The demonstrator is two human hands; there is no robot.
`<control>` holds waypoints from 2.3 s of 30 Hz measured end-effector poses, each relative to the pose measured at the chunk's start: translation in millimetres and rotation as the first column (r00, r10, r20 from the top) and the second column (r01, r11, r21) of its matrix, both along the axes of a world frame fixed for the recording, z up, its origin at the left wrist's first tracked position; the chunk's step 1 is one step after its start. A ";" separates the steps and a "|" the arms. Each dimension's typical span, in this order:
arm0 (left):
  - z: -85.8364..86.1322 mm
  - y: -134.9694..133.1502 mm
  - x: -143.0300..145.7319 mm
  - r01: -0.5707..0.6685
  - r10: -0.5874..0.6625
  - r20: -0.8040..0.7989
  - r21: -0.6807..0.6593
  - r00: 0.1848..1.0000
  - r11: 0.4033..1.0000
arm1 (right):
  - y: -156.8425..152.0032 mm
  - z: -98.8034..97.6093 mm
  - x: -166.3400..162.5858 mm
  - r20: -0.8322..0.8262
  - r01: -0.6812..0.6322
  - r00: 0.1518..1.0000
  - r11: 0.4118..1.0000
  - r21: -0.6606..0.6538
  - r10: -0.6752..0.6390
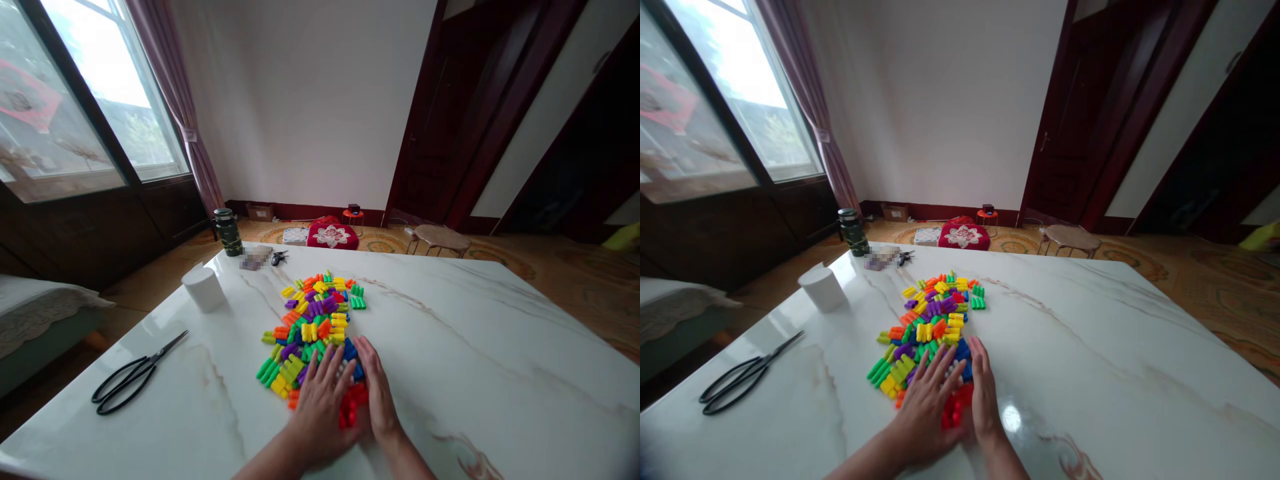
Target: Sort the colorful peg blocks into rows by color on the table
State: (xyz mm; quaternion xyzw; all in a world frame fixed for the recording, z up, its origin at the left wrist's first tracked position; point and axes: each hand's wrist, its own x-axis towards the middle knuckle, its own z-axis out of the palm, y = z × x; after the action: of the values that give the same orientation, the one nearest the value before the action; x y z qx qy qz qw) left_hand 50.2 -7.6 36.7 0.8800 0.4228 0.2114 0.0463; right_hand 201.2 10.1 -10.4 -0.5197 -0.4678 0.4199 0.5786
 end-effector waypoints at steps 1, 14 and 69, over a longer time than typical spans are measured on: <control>-4.7 5.7 -3.2 -0.066 0.066 -0.005 0.020 0.998 0.998 | 10.2 6.3 -0.8 -0.018 -0.008 1.000 1.000 -0.007 0.008; -29.1 19.4 -25.5 -0.421 0.374 0.240 0.184 0.896 0.888 | 231.6 13.0 37.4 0.671 0.121 0.736 0.993 -0.002 -0.088; 38.4 229.8 13.9 -0.264 0.229 -0.330 -0.066 0.916 0.962 | 51.8 8.5 57.3 0.987 0.106 0.143 0.990 -0.090 0.075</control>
State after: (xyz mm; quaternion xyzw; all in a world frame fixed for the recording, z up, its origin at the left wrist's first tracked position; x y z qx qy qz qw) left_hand 64.1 222.2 75.1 0.8384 0.5430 0.0471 -0.0018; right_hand 258.5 61.9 -1.9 -0.7110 -0.6963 0.0022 0.0979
